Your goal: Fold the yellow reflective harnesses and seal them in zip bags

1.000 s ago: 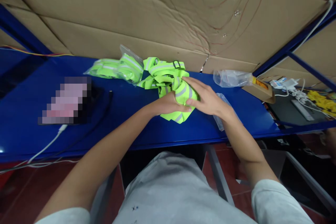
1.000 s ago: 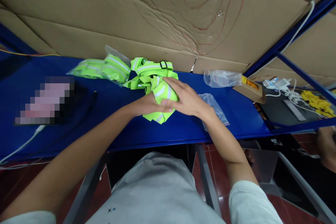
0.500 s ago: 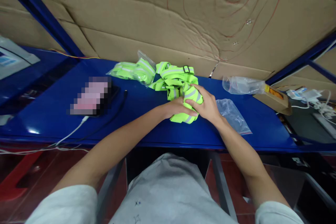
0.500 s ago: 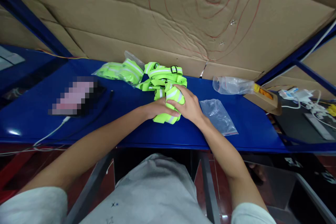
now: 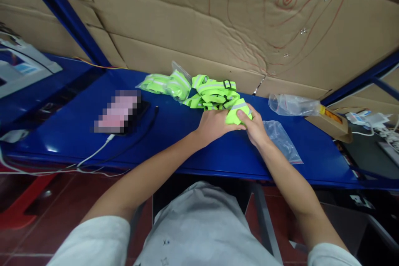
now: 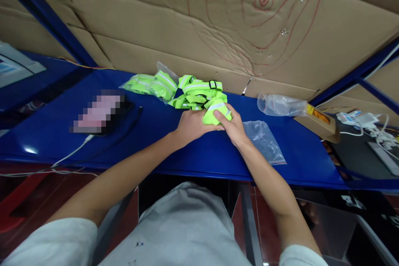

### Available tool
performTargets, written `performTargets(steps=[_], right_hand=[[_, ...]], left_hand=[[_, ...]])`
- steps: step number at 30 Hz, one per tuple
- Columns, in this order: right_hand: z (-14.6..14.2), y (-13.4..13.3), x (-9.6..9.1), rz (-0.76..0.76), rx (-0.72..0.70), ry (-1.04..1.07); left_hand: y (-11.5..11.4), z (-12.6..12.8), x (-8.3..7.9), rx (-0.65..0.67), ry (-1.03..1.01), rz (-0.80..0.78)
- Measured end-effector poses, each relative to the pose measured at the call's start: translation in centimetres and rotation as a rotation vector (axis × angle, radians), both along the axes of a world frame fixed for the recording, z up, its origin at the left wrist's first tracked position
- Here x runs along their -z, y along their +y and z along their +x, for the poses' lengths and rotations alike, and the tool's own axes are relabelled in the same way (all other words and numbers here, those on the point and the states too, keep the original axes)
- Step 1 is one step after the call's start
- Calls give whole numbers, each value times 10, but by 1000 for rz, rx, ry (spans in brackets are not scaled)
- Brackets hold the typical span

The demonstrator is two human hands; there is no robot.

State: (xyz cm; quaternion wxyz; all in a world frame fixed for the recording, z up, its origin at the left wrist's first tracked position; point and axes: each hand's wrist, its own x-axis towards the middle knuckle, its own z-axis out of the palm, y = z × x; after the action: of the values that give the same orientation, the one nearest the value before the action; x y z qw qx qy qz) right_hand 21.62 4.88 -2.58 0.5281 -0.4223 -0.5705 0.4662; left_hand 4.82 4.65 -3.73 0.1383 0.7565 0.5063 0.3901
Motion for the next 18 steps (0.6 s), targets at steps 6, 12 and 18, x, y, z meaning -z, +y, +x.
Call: performTargets(steps=[6, 12, 18], right_hand=[[-8, -6, -6, -275, -59, 319], [-17, -7, -1, -315, -124, 442], [-21, -7, 9, -109, -36, 381]], left_hand=[[7, -10, 1, 11, -127, 379], [26, -13, 12, -108, -244, 624], [25, -11, 13, -195, -178, 446]])
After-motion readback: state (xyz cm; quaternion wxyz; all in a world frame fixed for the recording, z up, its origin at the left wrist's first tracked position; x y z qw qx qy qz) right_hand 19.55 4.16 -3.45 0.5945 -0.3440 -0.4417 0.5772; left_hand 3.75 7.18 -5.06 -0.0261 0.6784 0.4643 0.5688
